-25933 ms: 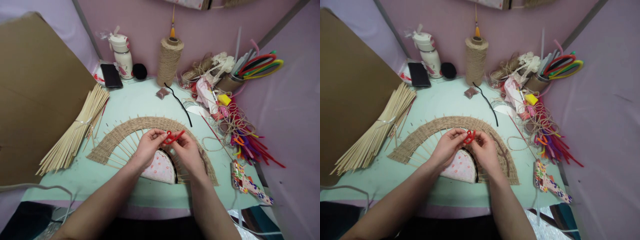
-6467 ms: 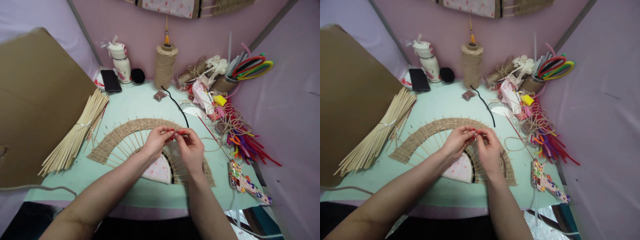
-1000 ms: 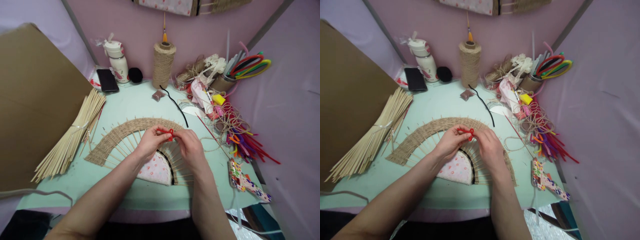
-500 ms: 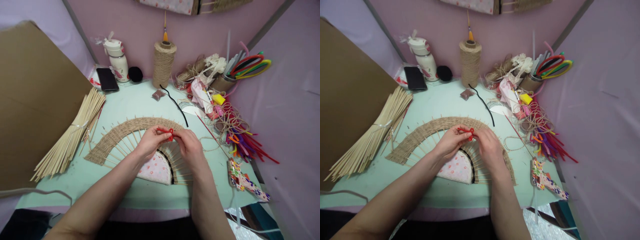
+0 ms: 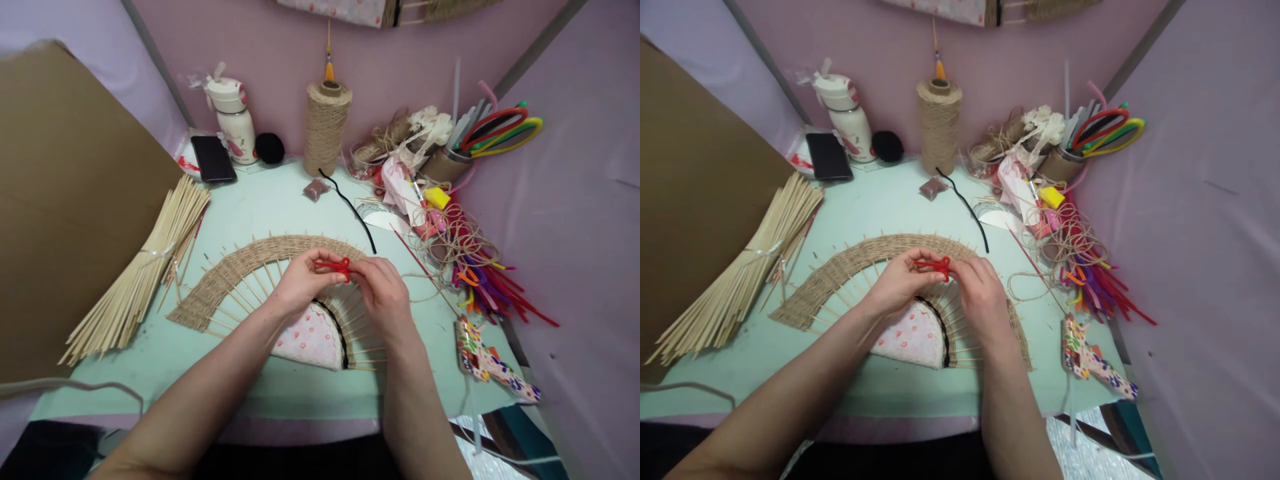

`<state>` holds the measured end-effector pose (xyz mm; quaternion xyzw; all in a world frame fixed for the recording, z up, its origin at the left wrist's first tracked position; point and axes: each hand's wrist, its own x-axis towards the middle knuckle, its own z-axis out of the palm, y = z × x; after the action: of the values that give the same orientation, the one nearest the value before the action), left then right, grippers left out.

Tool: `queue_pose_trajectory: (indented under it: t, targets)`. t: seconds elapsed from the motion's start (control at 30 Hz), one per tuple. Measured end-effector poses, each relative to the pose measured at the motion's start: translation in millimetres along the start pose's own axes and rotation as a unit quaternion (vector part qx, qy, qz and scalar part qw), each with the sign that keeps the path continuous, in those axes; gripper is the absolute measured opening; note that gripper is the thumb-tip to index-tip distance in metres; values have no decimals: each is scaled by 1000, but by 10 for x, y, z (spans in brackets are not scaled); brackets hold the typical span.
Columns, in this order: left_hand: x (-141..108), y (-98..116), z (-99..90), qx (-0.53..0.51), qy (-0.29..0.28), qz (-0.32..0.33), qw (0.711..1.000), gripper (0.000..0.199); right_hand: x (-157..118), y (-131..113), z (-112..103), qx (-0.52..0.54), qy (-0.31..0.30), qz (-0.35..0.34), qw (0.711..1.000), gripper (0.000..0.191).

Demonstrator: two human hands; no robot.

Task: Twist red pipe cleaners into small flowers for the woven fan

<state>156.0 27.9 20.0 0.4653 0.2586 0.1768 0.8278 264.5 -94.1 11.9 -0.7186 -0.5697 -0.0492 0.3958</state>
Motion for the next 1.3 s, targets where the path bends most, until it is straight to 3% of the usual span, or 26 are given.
queue_pose_trajectory:
  t: [0.3,0.47,0.8,0.97,1.13,1.3]
  targets:
    - [-14,-10,40,11,20,13,1000,33,-4,18,12,-15,-12,0,1000,19]
    - [-36,-24,88,47,54,35,997,29,8,-4,8,-24,-27,31,999,17]
    - [-24,-79,81,79,66,67,992,24,6,-40,8,-29,-44,61,997,16]
    - [-7,-111,87,84,62,73,992,24,-5,-60,-4,56,-38,151,986,16]
    - [-32,-108,120,130,69,111,983,21,-16,-56,4,156,-43,261,952,19]
    - [-65,-157,93,260,49,191,945,15,-15,0,30,255,-63,334,905,24]
